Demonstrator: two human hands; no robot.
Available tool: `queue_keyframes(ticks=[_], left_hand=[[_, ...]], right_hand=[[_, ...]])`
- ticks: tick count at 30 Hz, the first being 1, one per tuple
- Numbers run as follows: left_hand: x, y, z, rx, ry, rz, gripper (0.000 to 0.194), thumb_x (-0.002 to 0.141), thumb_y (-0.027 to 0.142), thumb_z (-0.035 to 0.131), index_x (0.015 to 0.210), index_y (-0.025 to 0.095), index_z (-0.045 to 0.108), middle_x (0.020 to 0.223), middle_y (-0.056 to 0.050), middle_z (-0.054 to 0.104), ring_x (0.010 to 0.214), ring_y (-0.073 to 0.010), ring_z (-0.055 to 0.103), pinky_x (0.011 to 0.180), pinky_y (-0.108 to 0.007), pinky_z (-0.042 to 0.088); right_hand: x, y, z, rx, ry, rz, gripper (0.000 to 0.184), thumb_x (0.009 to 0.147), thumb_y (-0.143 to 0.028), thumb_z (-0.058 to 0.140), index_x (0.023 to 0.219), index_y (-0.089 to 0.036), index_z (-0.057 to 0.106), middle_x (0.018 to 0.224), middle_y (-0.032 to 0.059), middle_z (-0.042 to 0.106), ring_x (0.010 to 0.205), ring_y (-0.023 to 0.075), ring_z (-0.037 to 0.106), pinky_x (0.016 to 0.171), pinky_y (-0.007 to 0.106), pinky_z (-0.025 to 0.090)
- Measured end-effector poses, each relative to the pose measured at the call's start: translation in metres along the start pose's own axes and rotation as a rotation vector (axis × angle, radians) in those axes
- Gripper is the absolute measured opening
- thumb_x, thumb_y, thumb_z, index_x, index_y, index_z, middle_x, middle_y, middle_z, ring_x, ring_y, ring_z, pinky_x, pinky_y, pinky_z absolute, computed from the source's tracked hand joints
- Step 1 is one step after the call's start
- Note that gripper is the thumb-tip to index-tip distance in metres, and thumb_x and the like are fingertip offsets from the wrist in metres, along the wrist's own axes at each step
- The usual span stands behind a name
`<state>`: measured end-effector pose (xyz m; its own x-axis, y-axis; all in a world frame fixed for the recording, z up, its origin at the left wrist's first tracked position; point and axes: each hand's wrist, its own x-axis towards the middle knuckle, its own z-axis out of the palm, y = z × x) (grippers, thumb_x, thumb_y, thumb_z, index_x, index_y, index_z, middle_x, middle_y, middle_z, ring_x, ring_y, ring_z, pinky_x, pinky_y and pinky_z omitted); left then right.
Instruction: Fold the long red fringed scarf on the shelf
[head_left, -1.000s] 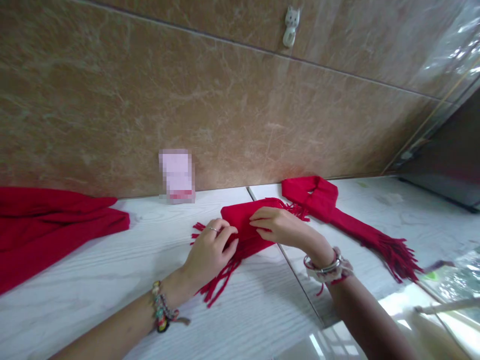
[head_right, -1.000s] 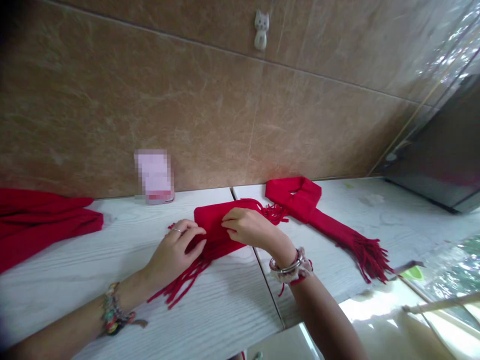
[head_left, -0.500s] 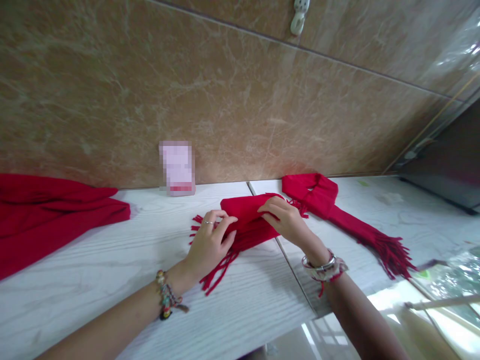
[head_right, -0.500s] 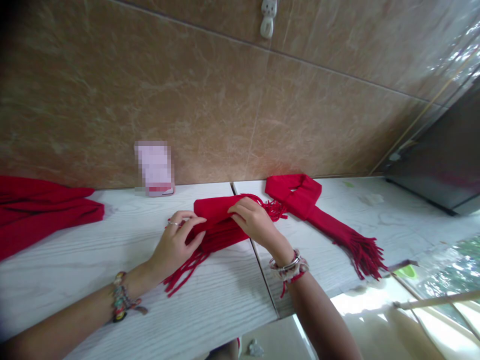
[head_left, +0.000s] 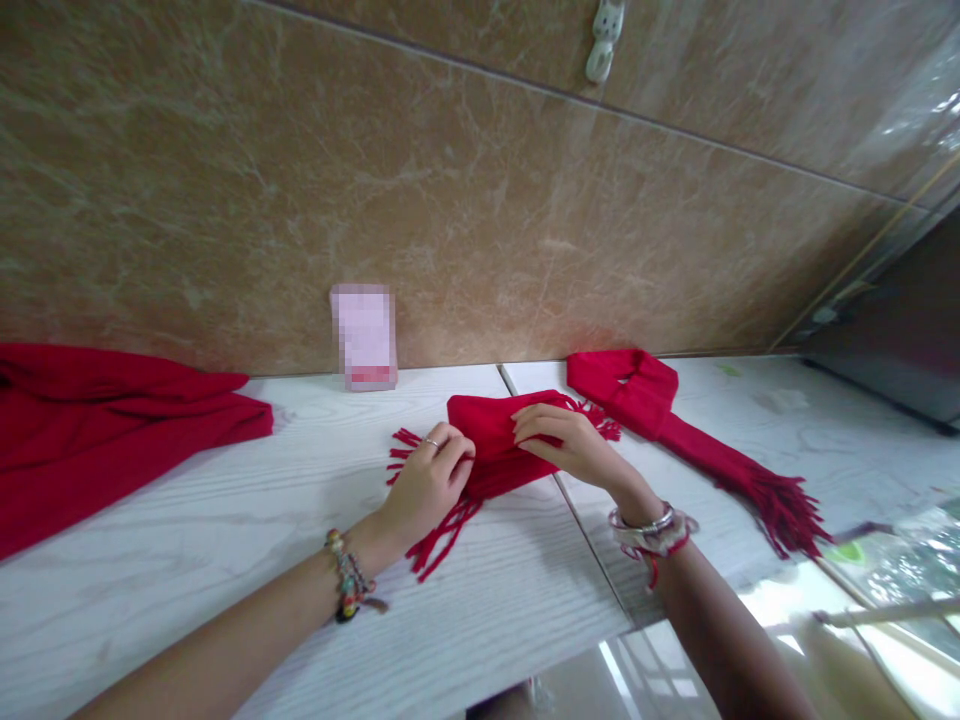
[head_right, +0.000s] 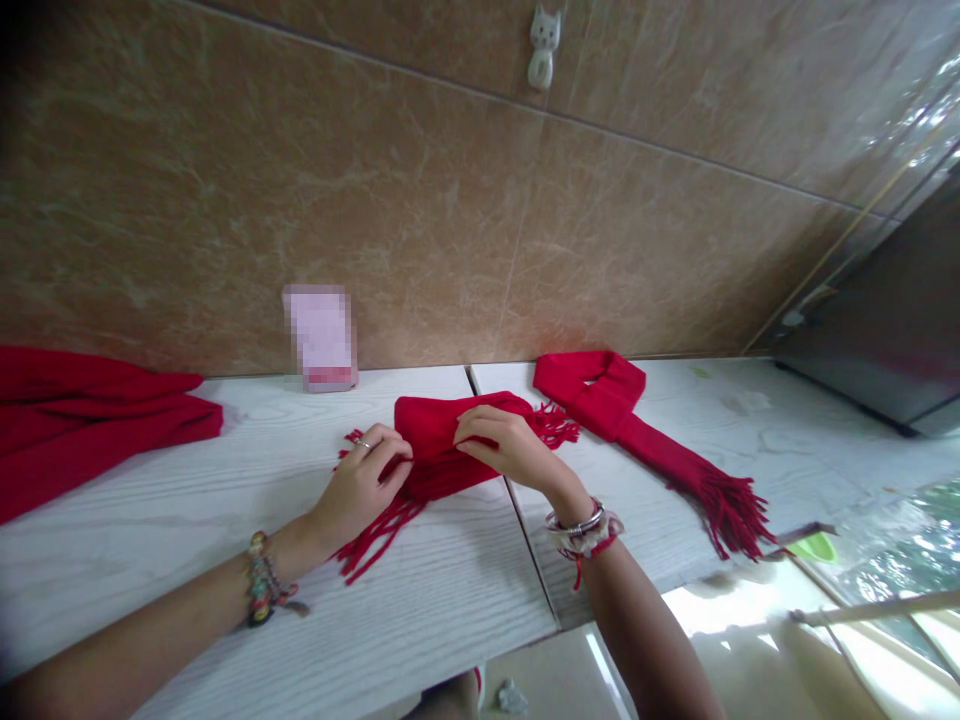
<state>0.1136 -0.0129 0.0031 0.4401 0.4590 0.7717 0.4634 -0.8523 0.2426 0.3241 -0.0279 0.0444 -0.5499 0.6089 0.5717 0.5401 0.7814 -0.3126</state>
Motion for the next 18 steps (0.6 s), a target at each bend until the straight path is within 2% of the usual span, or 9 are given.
queue_keyframes(ticks=[3,5,9,18], left_hand=[[0.0020,-0.0019,-0.0022,0.045,0.014,0.087,0.011,0.080,0.012,0.052,0.091,0.016,0.053,0.088,-0.005,0.058,0.084,-0.0181,0.055,0.078,-0.034,0.048],[0.0024,-0.0043,-0.0024,0.070,0.019,0.150,0.011,0.083,0.013,0.051,0.093,0.015,0.054,0.084,-0.004,0.060,0.080,-0.0173,0.055,0.076,-0.033,0.048],[0.0012,-0.0073,-0.0009,0.143,0.036,0.235,0.013,0.086,0.010,0.045,0.084,0.014,0.057,0.070,-0.002,0.057,0.068,-0.0147,0.053,0.069,-0.030,0.048],[0.0006,-0.0054,-0.0015,0.136,0.029,0.205,0.023,0.086,0.009,0.040,0.071,0.014,0.057,0.064,-0.001,0.049,0.063,-0.0119,0.048,0.063,-0.024,0.047]], right_hand=[[0.0002,-0.0007,0.0010,-0.007,0.006,0.008,0.015,0.086,-0.020,0.047,0.082,-0.018,0.061,0.083,0.0062,0.063,0.090,0.0168,0.058,0.077,0.031,0.050],[0.0002,-0.0012,0.0010,-0.001,0.000,-0.002,0.015,0.086,-0.020,0.047,0.082,-0.017,0.061,0.083,0.0063,0.063,0.090,0.0166,0.058,0.077,0.031,0.050],[-0.0004,-0.0007,0.0000,0.019,-0.021,-0.017,0.015,0.086,-0.021,0.048,0.081,-0.017,0.062,0.085,0.0063,0.063,0.091,0.0167,0.058,0.078,0.031,0.050],[-0.0036,0.0027,0.0005,-0.046,-0.113,-0.025,0.016,0.083,-0.017,0.052,0.078,-0.018,0.067,0.088,0.0073,0.064,0.095,0.0184,0.058,0.079,0.032,0.051]])
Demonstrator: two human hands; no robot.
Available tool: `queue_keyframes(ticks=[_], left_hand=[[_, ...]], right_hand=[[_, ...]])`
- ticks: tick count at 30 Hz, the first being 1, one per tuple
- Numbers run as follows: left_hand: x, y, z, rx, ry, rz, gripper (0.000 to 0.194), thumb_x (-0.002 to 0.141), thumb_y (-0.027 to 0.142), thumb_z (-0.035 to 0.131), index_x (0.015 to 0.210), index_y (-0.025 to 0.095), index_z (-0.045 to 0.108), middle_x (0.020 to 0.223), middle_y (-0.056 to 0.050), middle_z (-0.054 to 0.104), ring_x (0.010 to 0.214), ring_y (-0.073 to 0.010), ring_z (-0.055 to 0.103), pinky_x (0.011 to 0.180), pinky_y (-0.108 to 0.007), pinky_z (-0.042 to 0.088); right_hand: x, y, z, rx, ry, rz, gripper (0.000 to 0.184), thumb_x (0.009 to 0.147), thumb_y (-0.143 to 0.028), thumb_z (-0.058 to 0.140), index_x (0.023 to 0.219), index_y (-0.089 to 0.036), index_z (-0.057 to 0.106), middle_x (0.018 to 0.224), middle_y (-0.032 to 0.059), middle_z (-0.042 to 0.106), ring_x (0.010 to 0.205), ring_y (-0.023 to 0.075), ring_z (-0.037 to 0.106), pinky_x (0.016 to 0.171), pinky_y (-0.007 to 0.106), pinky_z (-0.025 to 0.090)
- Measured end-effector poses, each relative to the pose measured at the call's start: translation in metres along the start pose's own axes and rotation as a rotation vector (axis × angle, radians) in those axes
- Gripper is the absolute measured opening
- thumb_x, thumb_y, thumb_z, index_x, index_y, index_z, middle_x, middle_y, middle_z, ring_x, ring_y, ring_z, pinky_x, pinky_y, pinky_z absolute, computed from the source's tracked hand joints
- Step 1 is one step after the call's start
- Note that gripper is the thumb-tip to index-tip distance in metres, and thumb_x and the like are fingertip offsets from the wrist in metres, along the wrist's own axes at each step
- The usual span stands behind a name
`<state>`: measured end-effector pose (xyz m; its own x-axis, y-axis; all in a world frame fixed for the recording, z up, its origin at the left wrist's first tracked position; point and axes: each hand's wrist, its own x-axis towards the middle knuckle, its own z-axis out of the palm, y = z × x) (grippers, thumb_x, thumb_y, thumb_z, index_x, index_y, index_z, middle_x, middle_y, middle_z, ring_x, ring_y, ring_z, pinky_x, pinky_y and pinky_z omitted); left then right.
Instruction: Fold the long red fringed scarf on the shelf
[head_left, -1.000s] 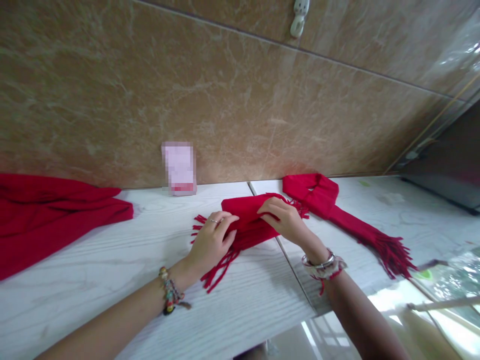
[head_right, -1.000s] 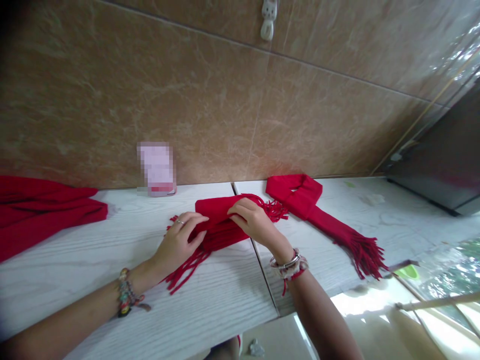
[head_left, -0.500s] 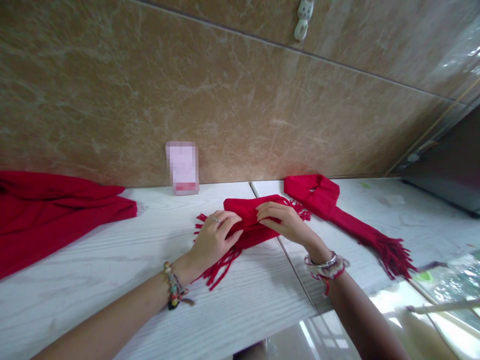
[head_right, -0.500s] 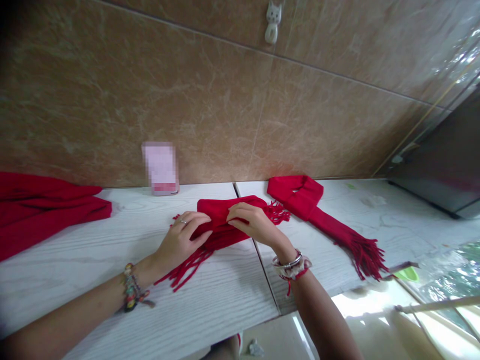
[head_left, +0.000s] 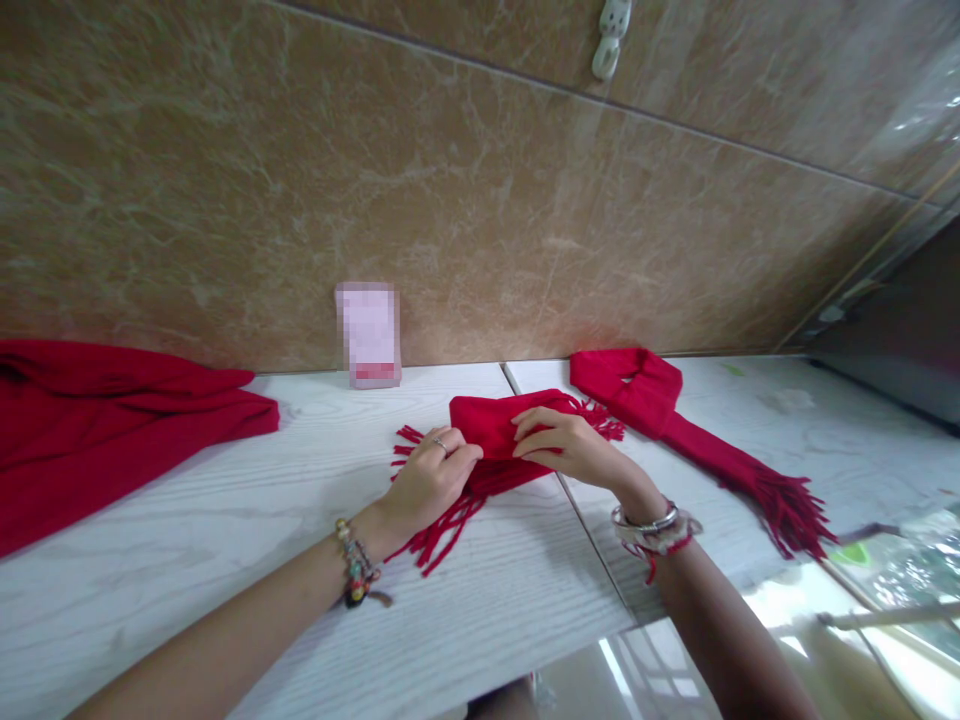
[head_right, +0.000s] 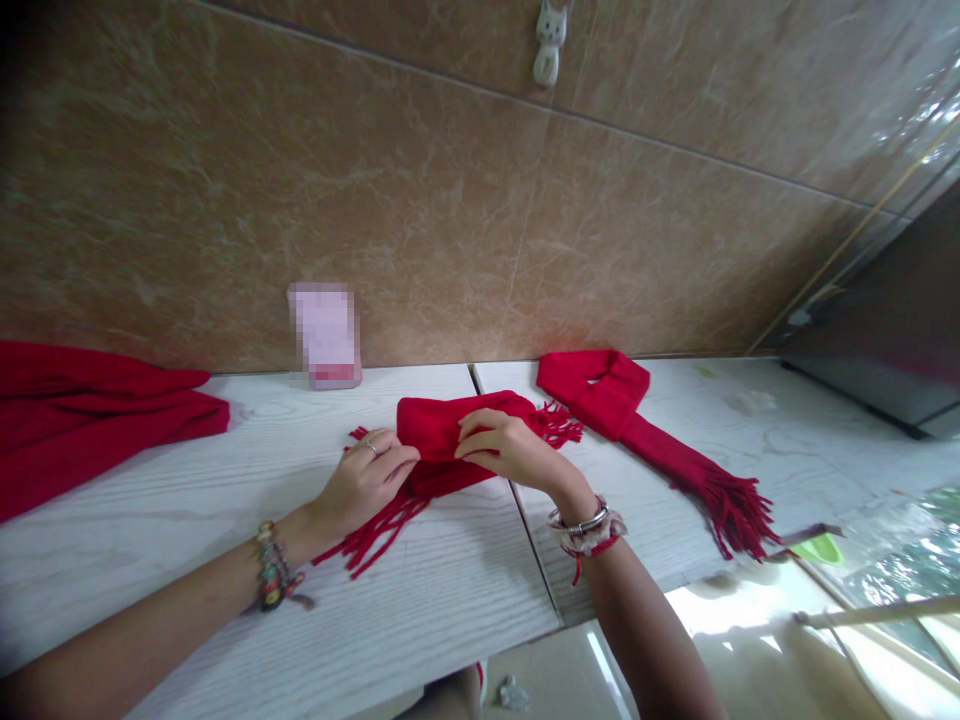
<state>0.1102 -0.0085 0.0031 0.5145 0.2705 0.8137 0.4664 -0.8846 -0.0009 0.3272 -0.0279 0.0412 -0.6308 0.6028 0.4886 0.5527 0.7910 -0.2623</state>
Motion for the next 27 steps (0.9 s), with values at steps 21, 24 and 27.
queue_keyframes(ticks=[21,24,27], left_hand=[[-0.003,-0.008,-0.006,-0.253,-0.085,-0.175,0.008,0.084,0.020,0.053,0.090,0.017,0.056,0.086,-0.003,0.054,0.081,-0.0143,0.055,0.076,-0.029,0.048],[-0.005,-0.008,-0.004,-0.224,-0.142,-0.152,0.008,0.086,0.018,0.047,0.086,0.017,0.054,0.083,-0.003,0.055,0.079,-0.0138,0.056,0.075,-0.028,0.049],[-0.007,-0.006,0.000,-0.136,-0.185,-0.049,0.018,0.089,0.015,0.037,0.085,0.015,0.055,0.081,-0.004,0.055,0.076,-0.0139,0.055,0.071,-0.027,0.049]], right_hand=[[-0.011,0.012,-0.009,-0.201,0.045,0.041,0.020,0.072,-0.005,0.050,0.080,-0.018,0.063,0.095,0.0080,0.063,0.096,0.0197,0.058,0.081,0.038,0.052],[-0.010,0.010,-0.010,-0.235,0.044,0.067,0.019,0.071,-0.004,0.049,0.076,-0.018,0.059,0.091,0.0081,0.064,0.090,0.0200,0.060,0.076,0.037,0.053],[-0.009,0.008,-0.009,-0.262,0.084,0.101,0.018,0.069,-0.002,0.047,0.072,-0.018,0.054,0.086,0.0077,0.063,0.087,0.0199,0.060,0.073,0.035,0.052]])
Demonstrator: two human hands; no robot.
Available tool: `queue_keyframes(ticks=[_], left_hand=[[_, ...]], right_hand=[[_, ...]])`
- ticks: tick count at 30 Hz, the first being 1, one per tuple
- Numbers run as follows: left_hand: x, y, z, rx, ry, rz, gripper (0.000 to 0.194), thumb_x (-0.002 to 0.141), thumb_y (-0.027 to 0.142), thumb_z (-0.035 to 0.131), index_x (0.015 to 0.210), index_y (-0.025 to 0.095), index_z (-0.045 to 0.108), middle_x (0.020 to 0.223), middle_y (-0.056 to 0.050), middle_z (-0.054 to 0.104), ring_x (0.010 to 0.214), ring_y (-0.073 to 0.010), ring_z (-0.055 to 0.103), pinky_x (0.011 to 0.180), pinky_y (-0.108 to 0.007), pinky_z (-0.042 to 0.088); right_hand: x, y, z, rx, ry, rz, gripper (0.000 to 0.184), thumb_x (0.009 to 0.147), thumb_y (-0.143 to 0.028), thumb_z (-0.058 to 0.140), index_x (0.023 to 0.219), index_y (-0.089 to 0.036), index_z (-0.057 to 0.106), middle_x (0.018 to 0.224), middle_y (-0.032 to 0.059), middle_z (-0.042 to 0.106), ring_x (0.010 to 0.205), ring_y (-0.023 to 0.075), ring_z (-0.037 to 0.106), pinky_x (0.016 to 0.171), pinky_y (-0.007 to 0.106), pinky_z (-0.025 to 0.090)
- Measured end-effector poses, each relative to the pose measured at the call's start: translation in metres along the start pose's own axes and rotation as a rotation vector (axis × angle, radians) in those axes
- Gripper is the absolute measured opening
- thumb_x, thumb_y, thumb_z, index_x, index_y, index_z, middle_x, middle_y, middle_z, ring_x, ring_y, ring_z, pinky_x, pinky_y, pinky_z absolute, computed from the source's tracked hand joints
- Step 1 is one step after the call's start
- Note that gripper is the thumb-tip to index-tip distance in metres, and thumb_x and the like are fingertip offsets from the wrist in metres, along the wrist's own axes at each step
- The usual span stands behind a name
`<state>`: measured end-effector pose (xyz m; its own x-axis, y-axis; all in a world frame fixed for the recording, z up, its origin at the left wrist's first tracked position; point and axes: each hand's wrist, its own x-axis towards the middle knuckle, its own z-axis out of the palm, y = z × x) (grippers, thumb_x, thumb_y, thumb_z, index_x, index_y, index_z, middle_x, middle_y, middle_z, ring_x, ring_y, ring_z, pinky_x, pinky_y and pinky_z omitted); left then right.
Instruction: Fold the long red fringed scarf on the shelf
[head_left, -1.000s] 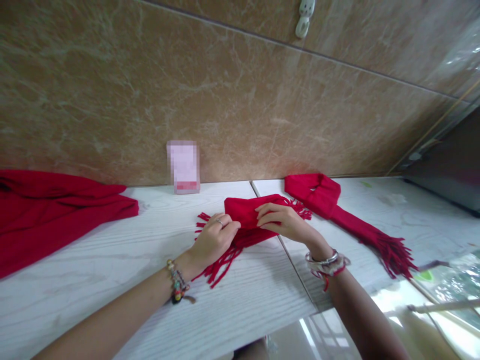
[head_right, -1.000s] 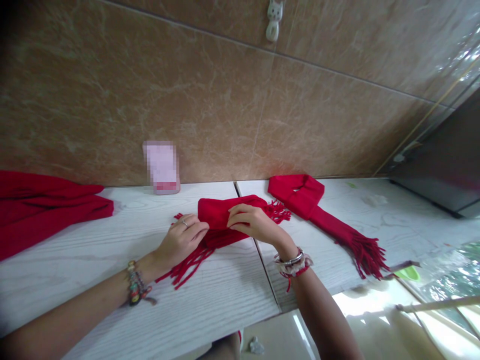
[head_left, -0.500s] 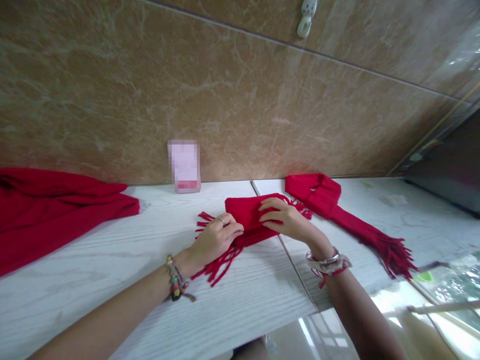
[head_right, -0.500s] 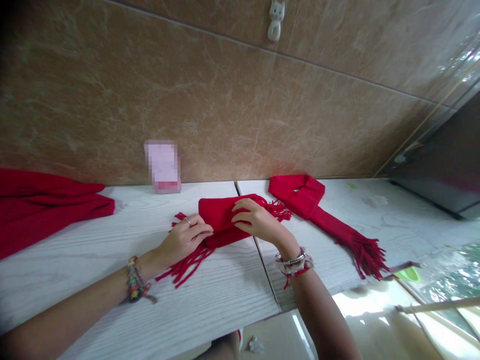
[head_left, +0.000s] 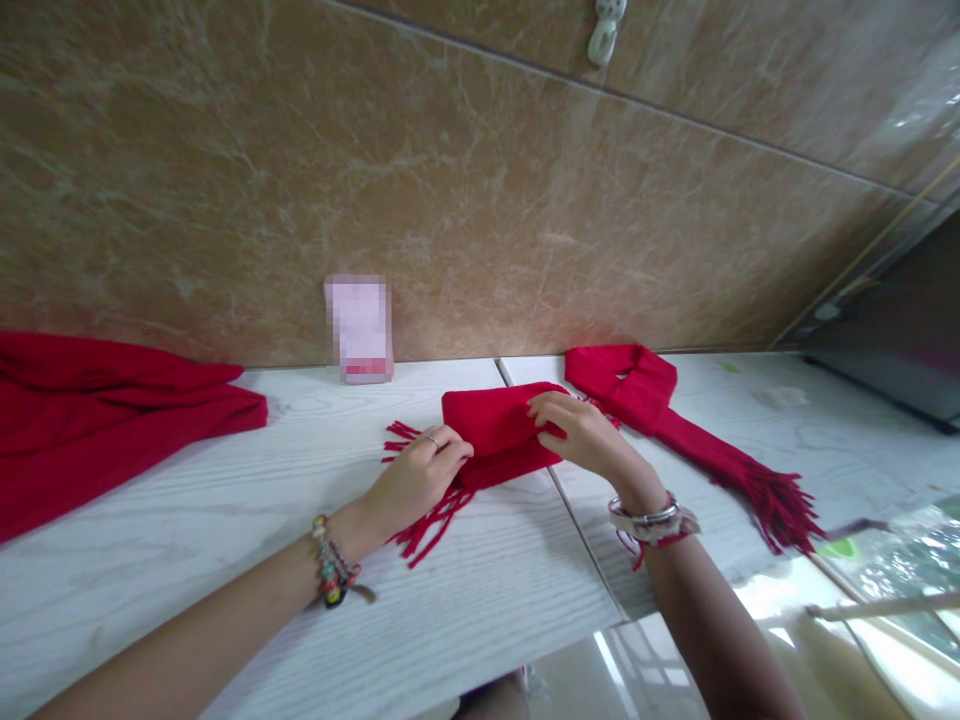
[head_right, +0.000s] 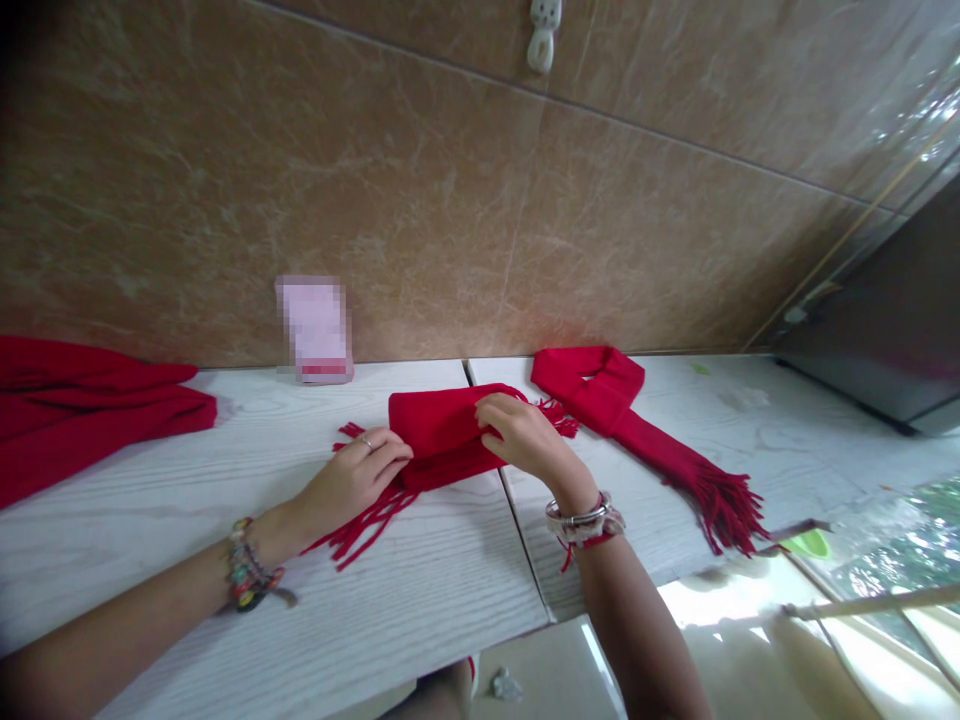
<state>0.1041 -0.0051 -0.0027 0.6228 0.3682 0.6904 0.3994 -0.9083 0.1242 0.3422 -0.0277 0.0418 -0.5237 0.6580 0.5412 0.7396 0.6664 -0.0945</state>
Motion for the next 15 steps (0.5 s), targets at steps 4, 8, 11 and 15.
queue_keyframes(ticks=[4,8,11,15], left_hand=[[0.001,0.003,-0.001,0.134,0.013,0.082,0.022,0.089,0.012,0.033,0.085,0.015,0.054,0.079,-0.004,0.055,0.075,-0.0142,0.054,0.070,-0.027,0.049],[0.002,0.003,-0.007,0.092,0.111,0.014,0.008,0.085,0.015,0.045,0.090,0.015,0.052,0.084,-0.005,0.053,0.080,-0.0148,0.054,0.073,-0.027,0.049],[0.002,0.001,-0.009,-0.010,0.088,-0.102,0.013,0.080,0.019,0.053,0.093,0.017,0.051,0.090,-0.005,0.052,0.085,-0.0164,0.054,0.077,-0.031,0.048],[0.008,0.000,-0.006,-0.150,0.056,-0.250,0.009,0.076,0.011,0.052,0.081,0.018,0.052,0.080,0.000,0.056,0.076,-0.0142,0.056,0.071,-0.029,0.048]], right_hand=[[0.001,0.001,0.003,-0.061,0.058,0.002,0.018,0.069,-0.002,0.045,0.070,-0.020,0.048,0.084,0.0069,0.062,0.085,0.0198,0.059,0.070,0.032,0.050],[0.000,0.004,0.007,-0.040,0.105,0.020,0.020,0.068,-0.001,0.043,0.071,-0.021,0.044,0.085,0.0070,0.062,0.084,0.0197,0.059,0.070,0.032,0.049],[-0.001,0.007,0.009,0.014,0.050,0.066,0.022,0.065,0.001,0.042,0.071,-0.021,0.044,0.084,0.0067,0.061,0.084,0.0195,0.059,0.071,0.032,0.048],[-0.001,0.009,0.012,0.052,0.013,0.117,0.023,0.063,0.001,0.042,0.072,-0.020,0.046,0.084,0.0063,0.061,0.084,0.0193,0.059,0.073,0.032,0.047]])
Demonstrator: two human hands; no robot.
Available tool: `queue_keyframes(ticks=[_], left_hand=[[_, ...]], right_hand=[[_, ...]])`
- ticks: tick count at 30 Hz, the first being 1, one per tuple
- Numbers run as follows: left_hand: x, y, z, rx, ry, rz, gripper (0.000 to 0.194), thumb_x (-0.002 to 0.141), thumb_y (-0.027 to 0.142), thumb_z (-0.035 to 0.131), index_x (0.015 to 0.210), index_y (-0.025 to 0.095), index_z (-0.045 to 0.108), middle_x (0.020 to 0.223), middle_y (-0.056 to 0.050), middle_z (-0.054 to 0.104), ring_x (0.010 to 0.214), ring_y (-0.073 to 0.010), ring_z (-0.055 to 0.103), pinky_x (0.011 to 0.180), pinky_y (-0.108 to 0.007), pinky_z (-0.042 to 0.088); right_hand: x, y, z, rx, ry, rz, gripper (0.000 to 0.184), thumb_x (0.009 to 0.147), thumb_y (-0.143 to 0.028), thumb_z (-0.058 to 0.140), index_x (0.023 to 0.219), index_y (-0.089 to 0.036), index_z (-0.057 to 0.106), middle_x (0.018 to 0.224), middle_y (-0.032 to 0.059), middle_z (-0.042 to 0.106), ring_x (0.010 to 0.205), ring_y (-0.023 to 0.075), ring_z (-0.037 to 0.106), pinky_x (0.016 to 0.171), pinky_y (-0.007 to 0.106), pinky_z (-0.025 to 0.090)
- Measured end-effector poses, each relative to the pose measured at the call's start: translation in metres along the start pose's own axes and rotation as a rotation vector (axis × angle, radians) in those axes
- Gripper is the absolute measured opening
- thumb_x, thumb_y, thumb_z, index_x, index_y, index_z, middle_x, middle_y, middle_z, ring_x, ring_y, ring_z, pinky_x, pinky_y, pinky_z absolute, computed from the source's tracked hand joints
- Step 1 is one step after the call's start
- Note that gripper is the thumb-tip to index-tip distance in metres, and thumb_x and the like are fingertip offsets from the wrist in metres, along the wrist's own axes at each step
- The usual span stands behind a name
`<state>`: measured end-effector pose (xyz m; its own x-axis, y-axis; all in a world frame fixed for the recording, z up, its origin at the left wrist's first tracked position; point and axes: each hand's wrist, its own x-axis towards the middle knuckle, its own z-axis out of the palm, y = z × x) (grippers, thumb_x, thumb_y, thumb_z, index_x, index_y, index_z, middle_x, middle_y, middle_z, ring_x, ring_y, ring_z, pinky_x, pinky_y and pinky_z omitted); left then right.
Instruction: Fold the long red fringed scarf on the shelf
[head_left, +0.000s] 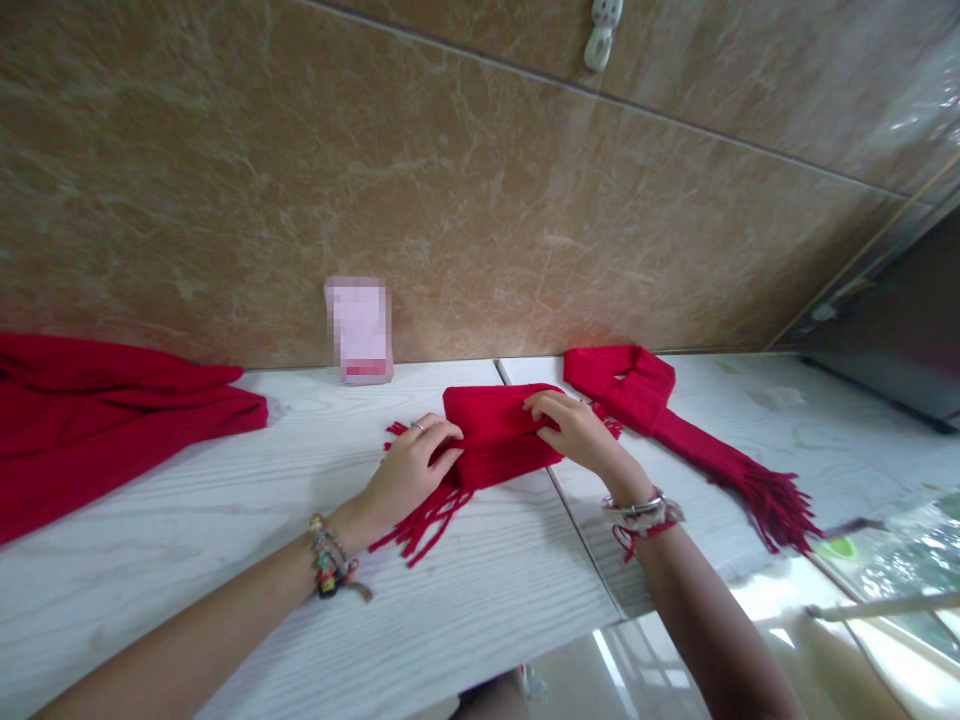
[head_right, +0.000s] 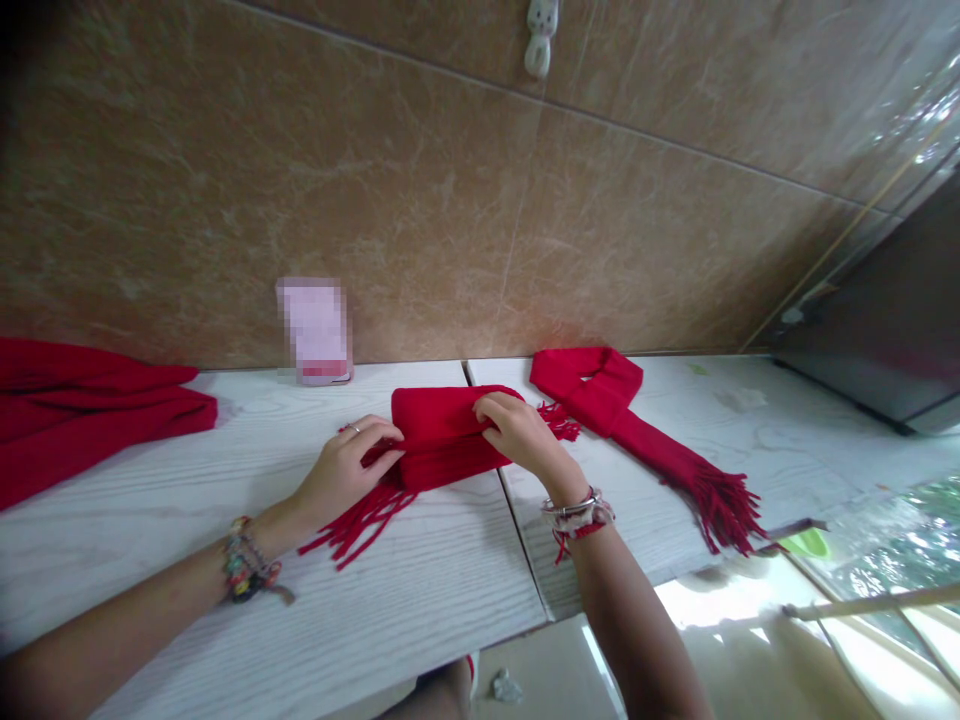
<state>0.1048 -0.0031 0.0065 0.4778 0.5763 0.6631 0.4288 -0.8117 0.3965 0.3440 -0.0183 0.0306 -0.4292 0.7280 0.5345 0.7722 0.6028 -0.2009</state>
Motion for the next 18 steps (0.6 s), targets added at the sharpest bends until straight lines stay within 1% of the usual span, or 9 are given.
queue_keyframes(ticks=[5,9,12,14,16,18], left_hand=[[0.008,0.007,0.001,-0.145,0.003,-0.204,0.014,0.065,0.005,0.052,0.064,0.018,0.047,0.061,0.005,0.052,0.055,-0.0097,0.050,0.054,-0.021,0.043],[0.012,0.011,-0.003,-0.278,0.021,-0.334,0.013,0.063,0.007,0.051,0.061,0.018,0.045,0.054,0.007,0.047,0.049,-0.0079,0.046,0.049,-0.019,0.038],[0.015,0.011,-0.006,-0.281,0.089,-0.363,0.013,0.061,0.006,0.051,0.065,0.018,0.047,0.056,0.008,0.047,0.051,-0.0080,0.046,0.051,-0.019,0.039],[0.016,0.011,-0.006,-0.247,0.149,-0.361,0.017,0.060,0.004,0.050,0.069,0.018,0.050,0.061,0.006,0.048,0.055,-0.0086,0.047,0.054,-0.020,0.040],[0.015,0.010,-0.004,-0.212,0.155,-0.341,0.018,0.059,0.002,0.049,0.068,0.017,0.052,0.065,0.005,0.050,0.058,-0.0095,0.048,0.056,-0.021,0.041],[0.010,0.010,-0.001,-0.199,0.106,-0.316,0.018,0.058,0.000,0.048,0.063,0.017,0.052,0.064,0.003,0.050,0.058,-0.0099,0.049,0.056,-0.021,0.040]], right_hand=[[0.002,0.000,0.002,0.031,0.031,-0.010,0.023,0.063,0.001,0.042,0.071,-0.020,0.047,0.083,0.0060,0.061,0.084,0.0188,0.058,0.072,0.031,0.047],[0.003,-0.003,0.004,-0.002,0.118,-0.046,0.023,0.065,0.000,0.041,0.071,-0.021,0.047,0.080,0.0054,0.060,0.082,0.0185,0.058,0.071,0.030,0.047],[0.005,-0.005,0.006,-0.048,0.220,-0.095,0.022,0.067,0.000,0.040,0.070,-0.021,0.046,0.080,0.0053,0.061,0.080,0.0182,0.058,0.070,0.031,0.047],[0.006,-0.006,0.006,-0.078,0.249,-0.131,0.023,0.067,0.000,0.039,0.070,-0.021,0.046,0.081,0.0058,0.061,0.080,0.0187,0.057,0.070,0.032,0.047],[0.006,-0.005,0.006,-0.082,0.204,-0.147,0.025,0.065,0.002,0.038,0.069,-0.021,0.047,0.081,0.0062,0.062,0.081,0.0191,0.057,0.071,0.032,0.047],[0.005,-0.004,0.005,-0.052,0.139,-0.143,0.027,0.063,0.004,0.037,0.069,-0.020,0.047,0.082,0.0064,0.062,0.081,0.0188,0.057,0.072,0.032,0.047]])
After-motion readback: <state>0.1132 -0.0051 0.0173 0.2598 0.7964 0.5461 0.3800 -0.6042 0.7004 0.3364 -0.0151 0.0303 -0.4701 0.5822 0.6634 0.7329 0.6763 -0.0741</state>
